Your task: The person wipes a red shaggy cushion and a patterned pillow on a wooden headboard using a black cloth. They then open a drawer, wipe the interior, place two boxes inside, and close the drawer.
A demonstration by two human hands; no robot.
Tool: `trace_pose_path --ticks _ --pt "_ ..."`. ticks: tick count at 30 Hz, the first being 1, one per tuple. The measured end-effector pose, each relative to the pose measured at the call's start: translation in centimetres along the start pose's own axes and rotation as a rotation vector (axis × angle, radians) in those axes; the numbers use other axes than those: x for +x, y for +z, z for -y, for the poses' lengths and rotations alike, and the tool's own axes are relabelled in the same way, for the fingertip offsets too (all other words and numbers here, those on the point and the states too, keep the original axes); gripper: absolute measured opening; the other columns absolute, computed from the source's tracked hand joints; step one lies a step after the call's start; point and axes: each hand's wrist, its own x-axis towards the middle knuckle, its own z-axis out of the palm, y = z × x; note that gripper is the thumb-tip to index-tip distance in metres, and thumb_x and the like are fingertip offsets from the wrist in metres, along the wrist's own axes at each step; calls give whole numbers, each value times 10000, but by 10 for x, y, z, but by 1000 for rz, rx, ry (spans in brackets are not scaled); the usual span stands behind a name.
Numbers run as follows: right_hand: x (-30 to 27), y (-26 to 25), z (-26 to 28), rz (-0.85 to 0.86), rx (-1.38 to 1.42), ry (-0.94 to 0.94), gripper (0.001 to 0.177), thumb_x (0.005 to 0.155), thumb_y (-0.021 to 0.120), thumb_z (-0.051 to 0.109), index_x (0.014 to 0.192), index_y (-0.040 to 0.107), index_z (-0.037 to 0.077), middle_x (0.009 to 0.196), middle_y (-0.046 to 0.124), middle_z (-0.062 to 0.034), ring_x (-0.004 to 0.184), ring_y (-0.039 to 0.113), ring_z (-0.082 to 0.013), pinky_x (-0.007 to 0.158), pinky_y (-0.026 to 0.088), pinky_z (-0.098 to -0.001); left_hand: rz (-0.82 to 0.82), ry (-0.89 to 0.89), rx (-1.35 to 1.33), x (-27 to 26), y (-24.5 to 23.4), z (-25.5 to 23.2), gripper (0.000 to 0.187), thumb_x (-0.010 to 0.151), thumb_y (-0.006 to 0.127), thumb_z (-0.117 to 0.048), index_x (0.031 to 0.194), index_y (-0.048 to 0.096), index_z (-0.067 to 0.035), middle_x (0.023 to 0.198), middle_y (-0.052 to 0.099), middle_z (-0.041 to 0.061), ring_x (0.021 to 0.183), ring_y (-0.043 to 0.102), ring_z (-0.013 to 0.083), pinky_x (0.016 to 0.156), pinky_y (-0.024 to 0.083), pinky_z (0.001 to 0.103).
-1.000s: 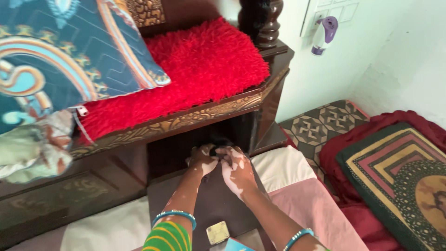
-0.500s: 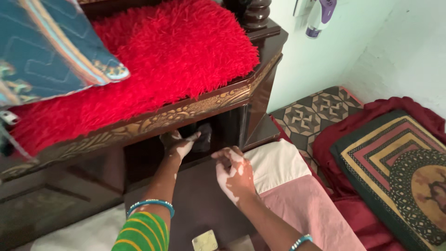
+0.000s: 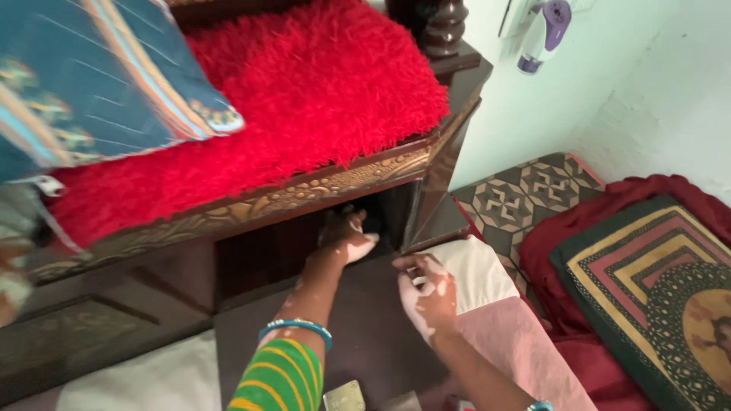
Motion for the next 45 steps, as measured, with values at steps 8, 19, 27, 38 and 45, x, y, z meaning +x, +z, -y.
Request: trace_pose_path --ticks 8,19,27,38,45 --pt "-1 -20 30 -24 405 504 293 934 608 248 1141 742 89 1025 717 -73 891 657 -149 752 553 -326 53 89 -727 -47 -2 14 558 801 684 -326 1233 676 27 1119 788 200 1101 736 290 965 543 366" --pt "12 -50 19 -357 177 412 573 706 749 127 1265 631 83 1163 699 -177 1056 678 -297 936 524 -409 -151 232 -369 -141 -24 -43 359 774 633 -163 1080 822 -155 1142 770 92 1116 700 269 1062 480 333" --pt "70 -52 -26 -412 -379 -53 795 786 805 225 1519 499 207 1456 473 -223 1296 492 -427 1065 416 -503 -276 554 -27 -129 -3 -96 334 786 631 23 1097 718 -62 1298 639 156 1250 583 338 1034 487 443" --pt "97 -12 -100 206 -1112 -134 861 787 731 284 1583 403 289 1743 182 -74 1452 270 -437 1088 369 -575 -342 609 -116 -87 30 -97 682 881 510 24 1541 339 55 1500 492 246 1390 472 377 1096 446 428" --pt "164 -14 -106 304 -1010 39 697 907 628 366 1566 400 347 1700 173 -36 1488 182 -496 1127 265 -665 -223 577 -233 -73 22 -93 800 801 567 20 1548 280 11 1559 386 236 1455 354 368 1172 323 408"
